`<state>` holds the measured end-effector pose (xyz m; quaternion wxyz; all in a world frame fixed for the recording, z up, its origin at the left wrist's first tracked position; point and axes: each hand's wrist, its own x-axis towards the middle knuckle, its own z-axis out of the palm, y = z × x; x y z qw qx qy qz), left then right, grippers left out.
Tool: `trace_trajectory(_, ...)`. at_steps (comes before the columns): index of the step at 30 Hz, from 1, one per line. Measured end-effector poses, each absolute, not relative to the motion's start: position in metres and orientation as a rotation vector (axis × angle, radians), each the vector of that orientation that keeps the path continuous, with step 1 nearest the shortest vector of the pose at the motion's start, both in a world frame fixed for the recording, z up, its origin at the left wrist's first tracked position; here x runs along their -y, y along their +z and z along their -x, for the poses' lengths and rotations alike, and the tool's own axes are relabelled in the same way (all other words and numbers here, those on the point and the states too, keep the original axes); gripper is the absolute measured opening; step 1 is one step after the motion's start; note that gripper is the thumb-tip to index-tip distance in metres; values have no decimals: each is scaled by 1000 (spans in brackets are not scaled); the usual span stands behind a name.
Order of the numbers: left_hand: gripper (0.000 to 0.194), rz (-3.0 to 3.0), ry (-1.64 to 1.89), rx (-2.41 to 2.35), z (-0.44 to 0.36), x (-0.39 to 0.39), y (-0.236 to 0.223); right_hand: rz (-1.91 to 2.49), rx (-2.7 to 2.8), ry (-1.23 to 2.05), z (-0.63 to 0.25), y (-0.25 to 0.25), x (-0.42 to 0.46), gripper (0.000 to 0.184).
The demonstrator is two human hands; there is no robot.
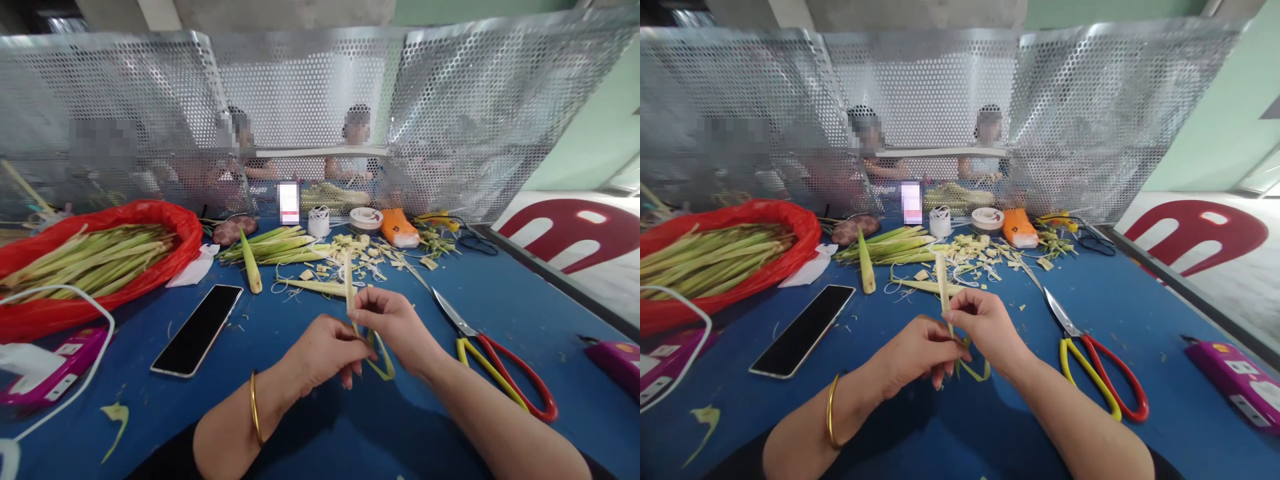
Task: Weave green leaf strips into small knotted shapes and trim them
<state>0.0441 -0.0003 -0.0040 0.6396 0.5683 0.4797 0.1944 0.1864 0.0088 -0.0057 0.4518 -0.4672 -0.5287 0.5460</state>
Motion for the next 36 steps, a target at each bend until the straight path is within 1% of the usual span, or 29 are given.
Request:
trace_trajectory(6, 18, -1300, 341, -1032, -39, -2, 0, 1207, 1232, 1242, -181, -15, -8, 17)
trace_trajectory(11, 20, -1247, 338, -1015, -39, -2, -2, 1254, 1338, 1127, -182, -21, -12, 16)
trace_trajectory(14, 32, -1137, 396, -989, -39, -4, -2, 1240, 1451, 979, -189, -17, -17, 13)
trace_trajectory(16, 43, -1061, 463, -967, -37, -6, -3, 1211, 1497, 830, -197, -11, -19, 15)
trace_trajectory(18, 48, -1006, 539, -952, -35, -10, -3, 1202, 1540, 717, -205, -3, -20, 19)
trace_trajectory(20, 47, -968, 600, -952, -32, -13, -3, 1230, 1605, 681, -210, 3, -19, 27)
trace_trajectory(22, 43, -938, 662, -974, -30, -15, -3, 1272, 1703, 713, -212, 6, -17, 32)
trace_trajectory(26, 36, -955, 792, -1034, -30, -15, -1, 1287, 1869, 845, -206, 2, -13, 28)
trace_trajectory(29, 32, -1015, 843, -1095, -33, -14, -1, 1240, 1897, 831, -201, -4, -11, 22)
trace_trajectory(33, 30, -1072, 870, -1185, -36, -15, -4, 1247, 1931, 690, -199, -9, -9, 28)
trace_trajectory(36, 27, -1076, 885, -1222, -35, -18, -8, 1253, 1943, 659, -199, -10, -10, 32)
